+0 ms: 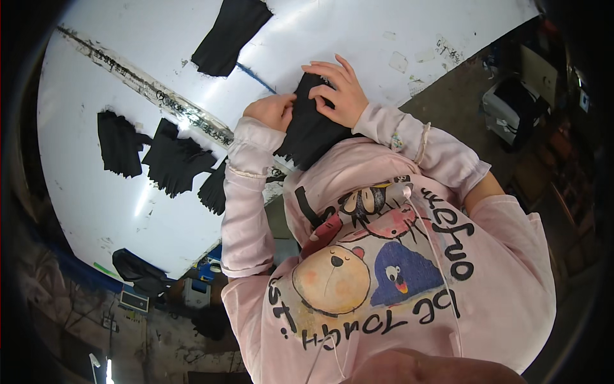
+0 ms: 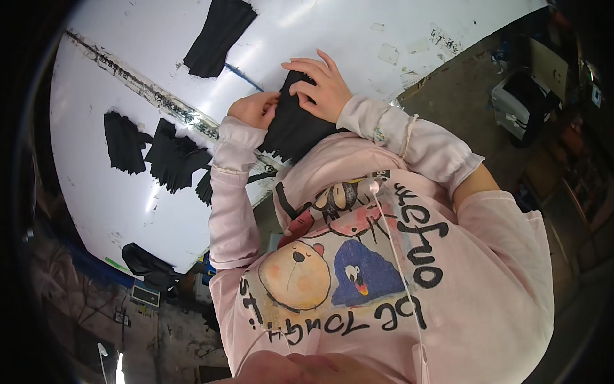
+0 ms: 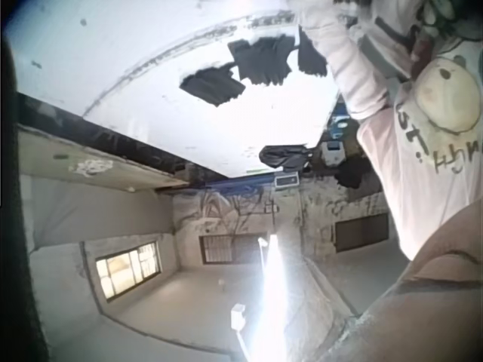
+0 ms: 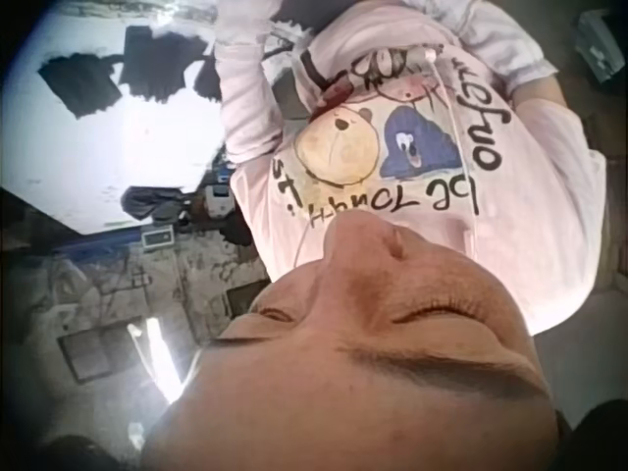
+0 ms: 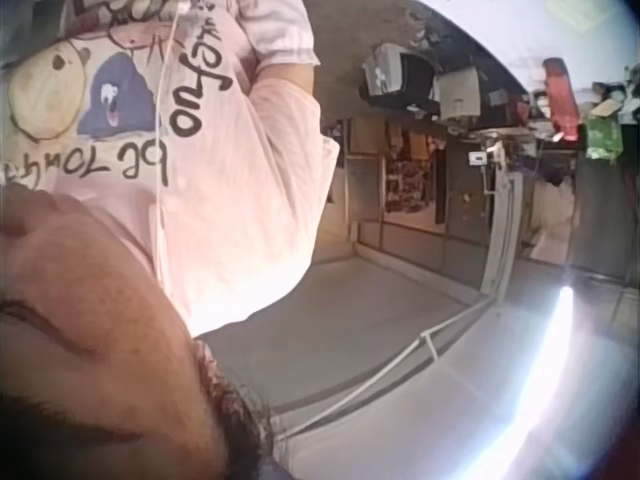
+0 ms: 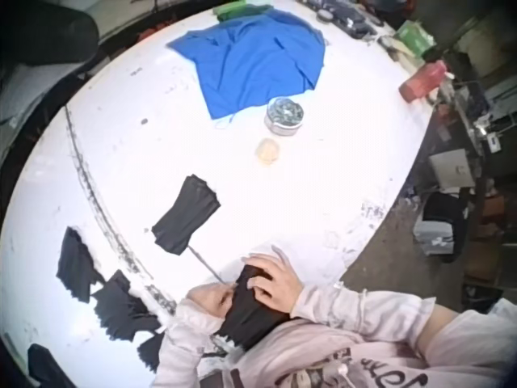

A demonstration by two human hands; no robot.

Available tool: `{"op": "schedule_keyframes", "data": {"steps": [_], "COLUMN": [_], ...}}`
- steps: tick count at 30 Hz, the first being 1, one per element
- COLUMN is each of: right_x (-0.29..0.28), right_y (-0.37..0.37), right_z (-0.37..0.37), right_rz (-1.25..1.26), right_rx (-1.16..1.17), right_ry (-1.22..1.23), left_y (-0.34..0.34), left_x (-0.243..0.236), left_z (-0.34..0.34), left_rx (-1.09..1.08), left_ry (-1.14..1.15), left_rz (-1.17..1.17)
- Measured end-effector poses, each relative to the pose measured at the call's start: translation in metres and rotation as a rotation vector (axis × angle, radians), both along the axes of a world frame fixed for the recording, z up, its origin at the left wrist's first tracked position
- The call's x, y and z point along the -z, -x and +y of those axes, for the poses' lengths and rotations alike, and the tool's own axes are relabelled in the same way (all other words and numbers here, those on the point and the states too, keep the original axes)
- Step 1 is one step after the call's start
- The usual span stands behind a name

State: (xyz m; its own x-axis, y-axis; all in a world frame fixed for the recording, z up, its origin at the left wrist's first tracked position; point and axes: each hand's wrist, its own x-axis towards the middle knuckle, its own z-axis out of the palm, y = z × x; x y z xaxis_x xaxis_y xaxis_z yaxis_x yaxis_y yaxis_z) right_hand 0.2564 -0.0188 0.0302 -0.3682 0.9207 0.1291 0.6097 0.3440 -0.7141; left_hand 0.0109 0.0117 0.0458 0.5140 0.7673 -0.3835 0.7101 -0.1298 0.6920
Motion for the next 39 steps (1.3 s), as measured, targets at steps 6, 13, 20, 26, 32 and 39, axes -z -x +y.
{"op": "schedule_keyframes", "data": {"steps": [6, 13, 20, 26, 32, 39], "right_x": [-0.002, 0.0, -0.002, -0.001, -0.002, 0.0], "right_y": [-0.001, 0.0, -0.006, -0.006, -0.005, -0.006], "right_z": [0.0, -0.001, -0.001, -0.002, -0.003, -0.003], "right_rz": [-0.041, -0.046, -0.001, 0.028, -0.051, -0.022], "right_rx": [-0.029, -0.029, -0.1, -0.113, -0.064, -0.075], "right_ry": [0.016, 0.018, 0.006, -0.052, -0.042, -0.05], "left_y": [-0.002, -0.003, 0.0, 0.002, 0.004, 0.006], "left_x": [0.008, 0.004, 0.022, 0.014, 0.008, 0.013], "left_z": [0.004, -0.007, -0.012, -0.009, -0.01, -0.008], "left_rx": [-0.128, -0.18, -0.259, -0.234, -0.163, -0.109], "left_ry": [0.042, 0.012, 0.07, 0.096, 0.121, 0.063], "left_rz": [-0.018, -0.096, -0.064, -0.134, -0.127, -0.136]}}
